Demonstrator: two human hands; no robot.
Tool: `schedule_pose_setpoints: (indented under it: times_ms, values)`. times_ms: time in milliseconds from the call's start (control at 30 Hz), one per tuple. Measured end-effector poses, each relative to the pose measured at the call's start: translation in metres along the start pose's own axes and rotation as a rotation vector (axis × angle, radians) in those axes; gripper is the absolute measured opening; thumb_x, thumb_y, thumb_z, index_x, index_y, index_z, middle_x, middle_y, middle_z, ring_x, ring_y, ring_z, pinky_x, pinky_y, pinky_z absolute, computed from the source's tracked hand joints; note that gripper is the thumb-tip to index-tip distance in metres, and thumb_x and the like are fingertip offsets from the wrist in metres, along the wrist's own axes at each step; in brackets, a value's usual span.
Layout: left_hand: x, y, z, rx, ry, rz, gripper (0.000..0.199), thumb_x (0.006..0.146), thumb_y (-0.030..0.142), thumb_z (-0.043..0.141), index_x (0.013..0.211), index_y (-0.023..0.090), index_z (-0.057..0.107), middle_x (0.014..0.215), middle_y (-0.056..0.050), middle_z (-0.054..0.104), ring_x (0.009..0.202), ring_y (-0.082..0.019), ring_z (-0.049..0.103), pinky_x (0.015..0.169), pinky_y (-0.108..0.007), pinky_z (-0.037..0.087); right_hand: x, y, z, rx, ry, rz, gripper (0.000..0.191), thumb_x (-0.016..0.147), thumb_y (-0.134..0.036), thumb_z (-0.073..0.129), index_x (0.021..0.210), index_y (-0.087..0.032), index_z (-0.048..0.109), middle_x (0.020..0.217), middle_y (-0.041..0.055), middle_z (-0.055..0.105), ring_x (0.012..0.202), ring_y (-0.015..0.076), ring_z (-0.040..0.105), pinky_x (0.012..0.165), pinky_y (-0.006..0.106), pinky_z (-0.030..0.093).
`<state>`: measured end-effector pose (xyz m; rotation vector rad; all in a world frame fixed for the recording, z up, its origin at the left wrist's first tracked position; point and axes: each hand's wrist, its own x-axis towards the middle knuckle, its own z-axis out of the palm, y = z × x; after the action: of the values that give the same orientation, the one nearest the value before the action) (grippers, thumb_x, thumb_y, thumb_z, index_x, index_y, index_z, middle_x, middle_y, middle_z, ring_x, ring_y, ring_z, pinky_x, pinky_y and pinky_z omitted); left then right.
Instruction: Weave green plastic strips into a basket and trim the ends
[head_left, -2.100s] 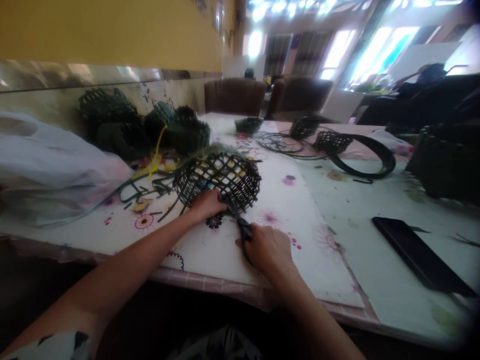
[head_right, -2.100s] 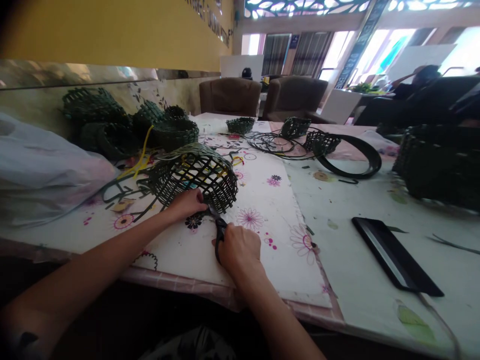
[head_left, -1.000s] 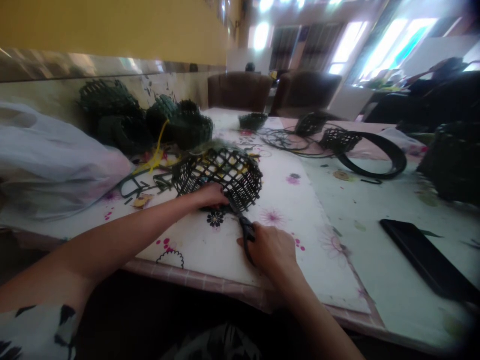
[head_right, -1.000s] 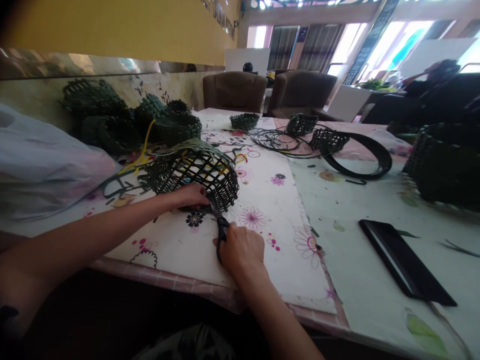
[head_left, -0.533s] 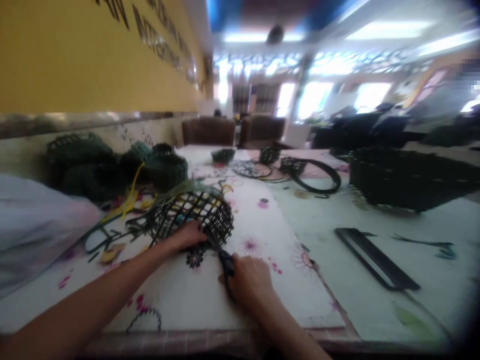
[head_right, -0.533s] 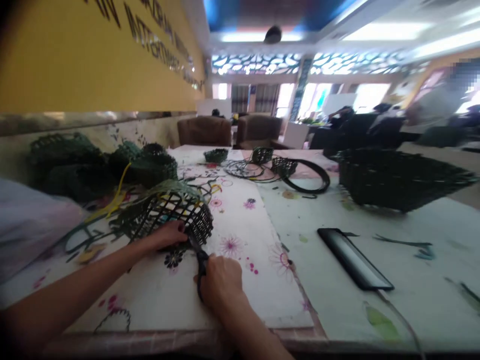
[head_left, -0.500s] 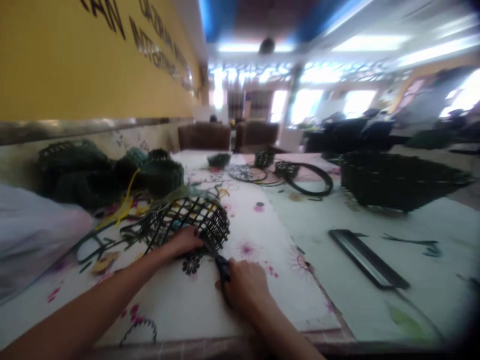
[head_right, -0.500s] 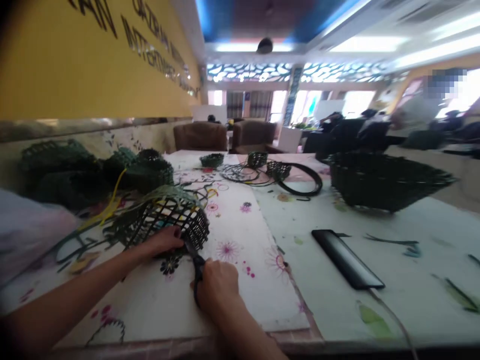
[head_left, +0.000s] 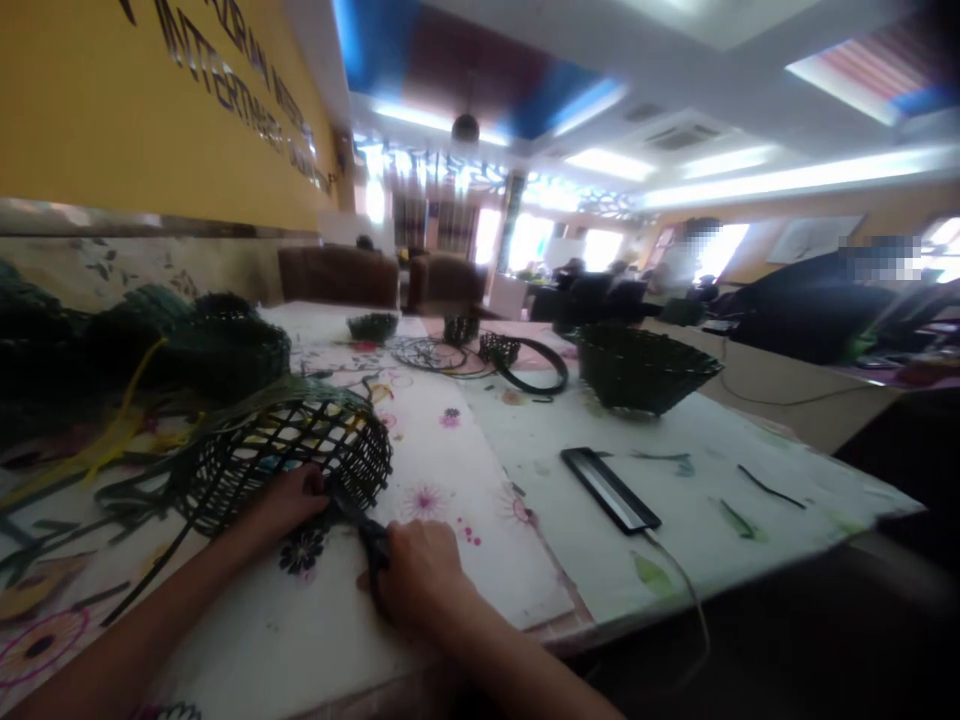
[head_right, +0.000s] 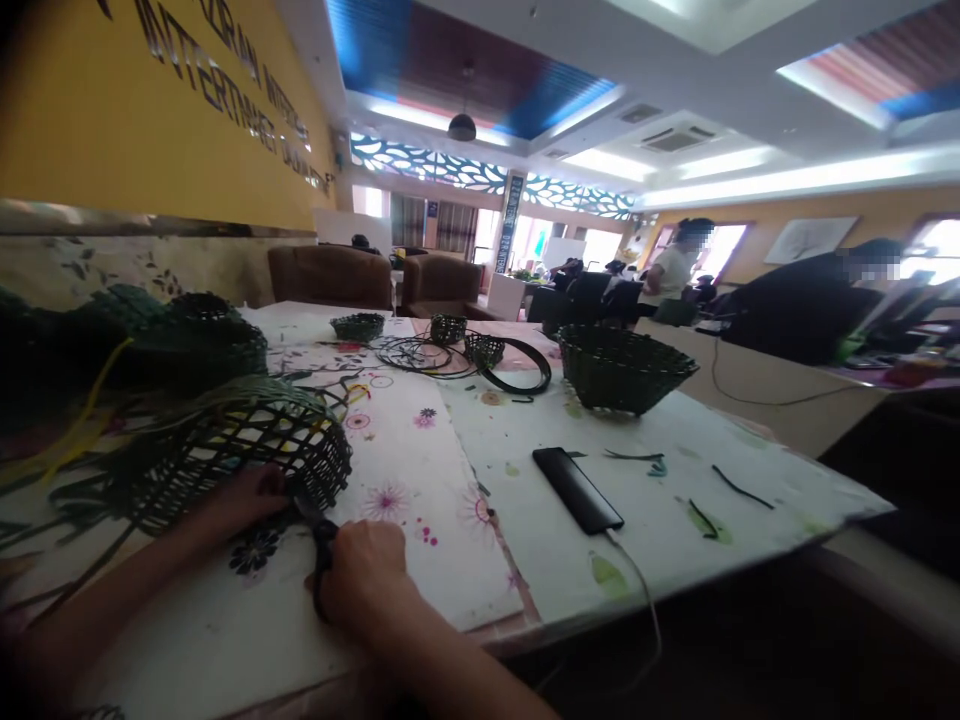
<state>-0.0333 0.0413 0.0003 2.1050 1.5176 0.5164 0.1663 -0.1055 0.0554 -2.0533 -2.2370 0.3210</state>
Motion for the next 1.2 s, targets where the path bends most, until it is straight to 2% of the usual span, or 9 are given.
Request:
schedule_pose_setpoints:
  times_ms: [167, 267, 367, 533, 733, 1200]
  values:
    - [-0.021, 0.000, 0.001, -0.076, 0.043, 0.037, 0.026, 0.078, 0.035, 0.056, 0.096, 0.020, 0.067, 0.088, -0.004, 0.069, 0.080, -0.021, 0.062, 0.070, -0.029, 0.044, 0.003, 0.005, 0.003, -0.047, -0.004, -0.008, 0.033, 0.081, -0.042, 0.061, 0.094, -0.013, 0.073, 0.090, 0.0181, 0.075, 0.087, 0.0313, 0.073, 0.071, 0.036, 0.054]
    - [-0.032, 0.002, -0.002, -0.059, 0.022, 0.063, 0.032, 0.078, 0.035, 0.061, 0.105, 0.020, 0.068, 0.089, -0.005, 0.067, 0.080, -0.020, 0.061, 0.070, -0.029, 0.045, 0.004, 0.010, 0.006, -0.084, 0.003, -0.017, 0.036, 0.083, -0.048, 0.061, 0.095, -0.015, 0.071, 0.085, 0.0153, 0.075, 0.082, 0.0315, 0.073, 0.067, 0.035, 0.052]
    - [-0.036, 0.007, -0.006, -0.086, -0.019, 0.084, 0.040, 0.070, 0.034, 0.071, 0.106, 0.017, 0.067, 0.094, -0.005, 0.065, 0.080, -0.018, 0.060, 0.070, -0.028, 0.048, 0.005, 0.013, 0.008, -0.116, 0.014, -0.025, 0.038, 0.083, -0.052, 0.060, 0.096, -0.017, 0.069, 0.083, 0.0137, 0.075, 0.079, 0.0316, 0.073, 0.063, 0.034, 0.050]
    - [-0.040, 0.014, -0.011, -0.023, -0.063, 0.033, 0.045, 0.066, 0.034, 0.076, 0.107, 0.017, 0.065, 0.094, -0.004, 0.063, 0.076, -0.017, 0.059, 0.066, -0.028, 0.048, 0.005, 0.011, 0.008, -0.146, -0.005, -0.021, 0.035, 0.084, -0.051, 0.061, 0.097, -0.019, 0.067, 0.077, 0.0118, 0.074, 0.074, 0.0317, 0.072, 0.058, 0.033, 0.046]
    - [-0.044, 0.020, -0.010, 0.101, -0.047, 0.062, 0.046, 0.069, 0.040, 0.076, 0.108, 0.020, 0.062, 0.114, -0.004, 0.057, 0.078, -0.014, 0.061, 0.070, -0.029, 0.047, 0.007, 0.010, 0.007, -0.157, -0.041, -0.003, 0.033, 0.086, -0.051, 0.060, 0.098, -0.020, 0.065, 0.077, 0.0112, 0.074, 0.073, 0.0314, 0.072, 0.057, 0.032, 0.043]
    - [-0.046, 0.022, -0.008, 0.139, -0.024, 0.083, 0.029, 0.080, 0.030, 0.068, 0.104, 0.018, 0.060, 0.115, -0.004, 0.057, 0.075, -0.012, 0.062, 0.071, -0.029, 0.048, 0.008, 0.010, 0.005, -0.163, -0.117, 0.016, 0.035, 0.087, -0.049, 0.056, 0.106, -0.021, 0.064, 0.080, 0.0109, 0.074, 0.075, 0.0291, 0.072, 0.055, 0.031, 0.036]
